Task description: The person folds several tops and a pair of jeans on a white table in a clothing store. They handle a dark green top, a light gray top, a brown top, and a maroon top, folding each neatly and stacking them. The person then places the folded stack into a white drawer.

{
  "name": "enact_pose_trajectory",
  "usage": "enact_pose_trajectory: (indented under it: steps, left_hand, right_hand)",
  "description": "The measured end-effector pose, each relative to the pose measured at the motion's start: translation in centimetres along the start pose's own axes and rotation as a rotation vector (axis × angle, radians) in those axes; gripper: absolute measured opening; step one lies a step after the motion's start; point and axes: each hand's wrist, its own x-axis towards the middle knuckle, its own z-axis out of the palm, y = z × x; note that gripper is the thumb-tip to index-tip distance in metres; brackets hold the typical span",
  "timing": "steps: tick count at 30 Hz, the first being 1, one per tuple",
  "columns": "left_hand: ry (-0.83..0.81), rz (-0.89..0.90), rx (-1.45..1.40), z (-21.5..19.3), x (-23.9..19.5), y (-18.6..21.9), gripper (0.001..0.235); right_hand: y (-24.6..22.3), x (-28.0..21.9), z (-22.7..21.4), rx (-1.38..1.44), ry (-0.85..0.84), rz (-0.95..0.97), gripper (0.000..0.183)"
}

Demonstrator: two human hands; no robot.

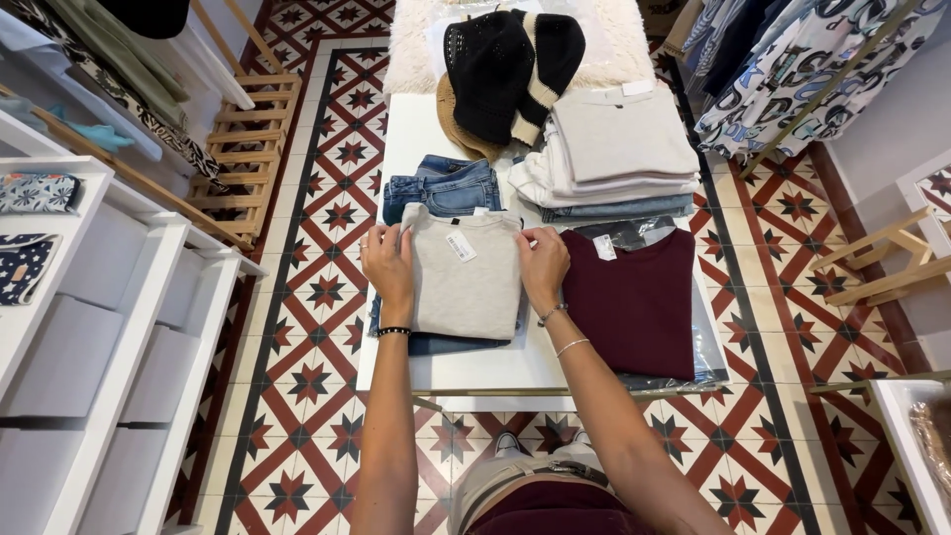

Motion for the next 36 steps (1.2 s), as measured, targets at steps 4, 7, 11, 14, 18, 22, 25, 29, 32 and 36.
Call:
enact_pose_trajectory:
  steps: [4,7,11,14,18,22,25,29,32,36]
  left_hand:
    - [0.121,-0.045,-0.278,-2.1,0.5,1.6,0.008]
    - [0.129,-0.065,-0.509,-3.1,1.0,1.8,0.011]
    - [-0.037,-0.384,-0.812,-1.7,2.2,-0.7,0.01]
    - [-0.279,-0.697,-1.101,2.5,1.2,-5.2,0.013]
    - [-0.485,-0.845,-0.825,1.9,1.3,-4.7,0.023]
    - [-0.54,-0.695,-0.529,-6.2,0.7,-1.1,0.043]
    - [-0.496,-0.637,-0.381,-7.3,-2.0,-2.2,0.034]
    - [-0.303,-0.477,-0.216,-8.7,-5.4,-2.8,0.014]
    - [-0.244,-0.426,-0.214,-9.8,-6.5,-1.6,0.016]
    - [-0.348,-0.425,-0.178,-11.1,-7.1,-1.1,0.041]
  right_hand:
    - [-1.7,-0.4,-0.9,-0.02,0.096,-0.223,0.005]
    - [-5.0,-1.1,-2.8,0.096,0.168,-0.258,0.007]
    - [-3.0,-0.3,-1.4,0.508,0.128,-0.085,0.008]
    - [3.0,0.2,3.4,1.015,-0.149,0.605,0.016]
    - [5.5,0.5,5.0,1.025,-0.272,0.806,0.032]
    - [2.7,-1.1,0.7,0.999,-0.323,0.772,0.044]
    - [0.0,-2.9,-3.0,0.896,-0.359,0.669,0.041]
    - [-0.2,-5.1,-4.8,0.779,-0.314,0.586,0.034]
    - [0.1,-6.3,-5.1,0.715,-0.32,0.557,0.035]
    - [0.1,-8.2,-5.6,0.628,-0.531,0.538,0.066]
